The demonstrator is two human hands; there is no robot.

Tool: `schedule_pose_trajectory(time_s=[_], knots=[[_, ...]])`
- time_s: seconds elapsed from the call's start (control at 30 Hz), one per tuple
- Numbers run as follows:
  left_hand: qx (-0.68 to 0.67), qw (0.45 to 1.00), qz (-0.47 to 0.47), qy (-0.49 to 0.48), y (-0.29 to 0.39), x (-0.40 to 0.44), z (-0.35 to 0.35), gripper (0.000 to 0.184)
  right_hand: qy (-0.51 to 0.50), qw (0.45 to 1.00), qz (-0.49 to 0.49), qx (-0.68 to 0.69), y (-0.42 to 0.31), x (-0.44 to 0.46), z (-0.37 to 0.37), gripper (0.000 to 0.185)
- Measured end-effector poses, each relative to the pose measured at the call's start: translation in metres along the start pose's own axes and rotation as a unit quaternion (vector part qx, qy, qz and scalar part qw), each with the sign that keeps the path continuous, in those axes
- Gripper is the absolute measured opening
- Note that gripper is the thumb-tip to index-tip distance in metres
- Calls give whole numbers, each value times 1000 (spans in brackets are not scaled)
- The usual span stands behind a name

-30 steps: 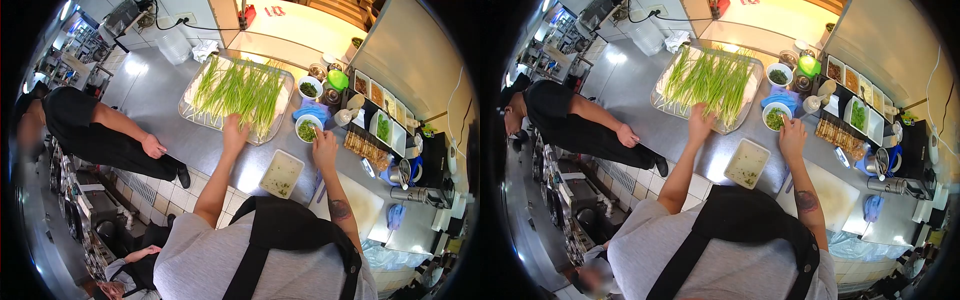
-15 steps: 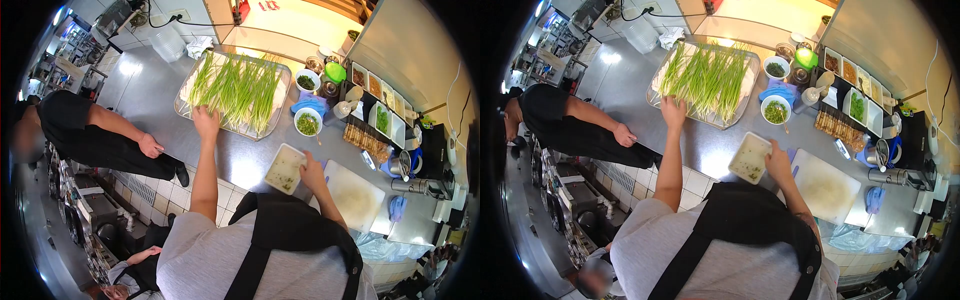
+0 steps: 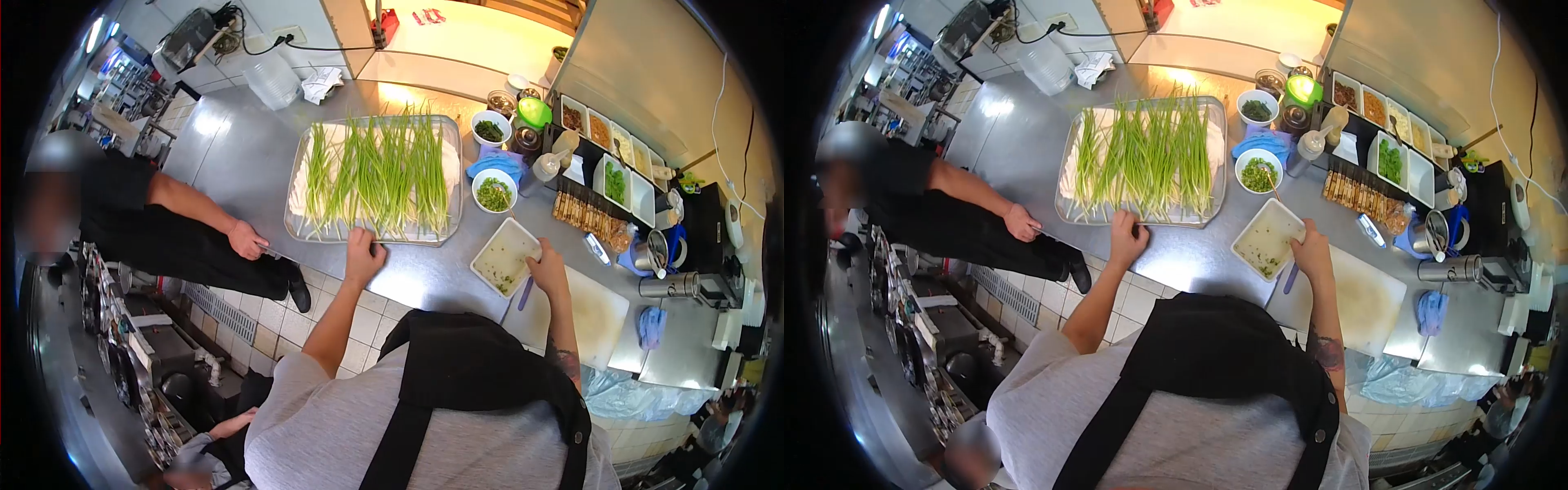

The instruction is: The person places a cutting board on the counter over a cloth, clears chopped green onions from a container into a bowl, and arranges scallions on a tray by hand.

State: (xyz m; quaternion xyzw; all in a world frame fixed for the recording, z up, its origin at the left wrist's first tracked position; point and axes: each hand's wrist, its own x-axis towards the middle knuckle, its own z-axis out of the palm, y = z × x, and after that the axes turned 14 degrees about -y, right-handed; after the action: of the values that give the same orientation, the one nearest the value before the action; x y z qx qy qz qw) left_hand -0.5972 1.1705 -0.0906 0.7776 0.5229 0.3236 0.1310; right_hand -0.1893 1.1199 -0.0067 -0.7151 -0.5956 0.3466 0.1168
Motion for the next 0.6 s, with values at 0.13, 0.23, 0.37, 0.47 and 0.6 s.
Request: schedule_pose_trajectory(time_s=[0.13,0.23,0.37,0.47,0.6], knots=[[-19,999,-22,20,33,-30,16,15,3,999,-21,-23,10,8,3,48],[-28,999,-21,30,51,-36,22,15,-3,998,-19,-58,4,9,-3,47],[-65,997,-38,-25,50,-35,9,14,52,988,18,-141,-23,5,-10,48],[-87,993,-76,-25,43,-29,-16,14,144,979,-88,-114,-56,5,-12,41],[20,987,-127,99,1,-9,-58,17,31,982,-185,-16,-107,40,4,23]])
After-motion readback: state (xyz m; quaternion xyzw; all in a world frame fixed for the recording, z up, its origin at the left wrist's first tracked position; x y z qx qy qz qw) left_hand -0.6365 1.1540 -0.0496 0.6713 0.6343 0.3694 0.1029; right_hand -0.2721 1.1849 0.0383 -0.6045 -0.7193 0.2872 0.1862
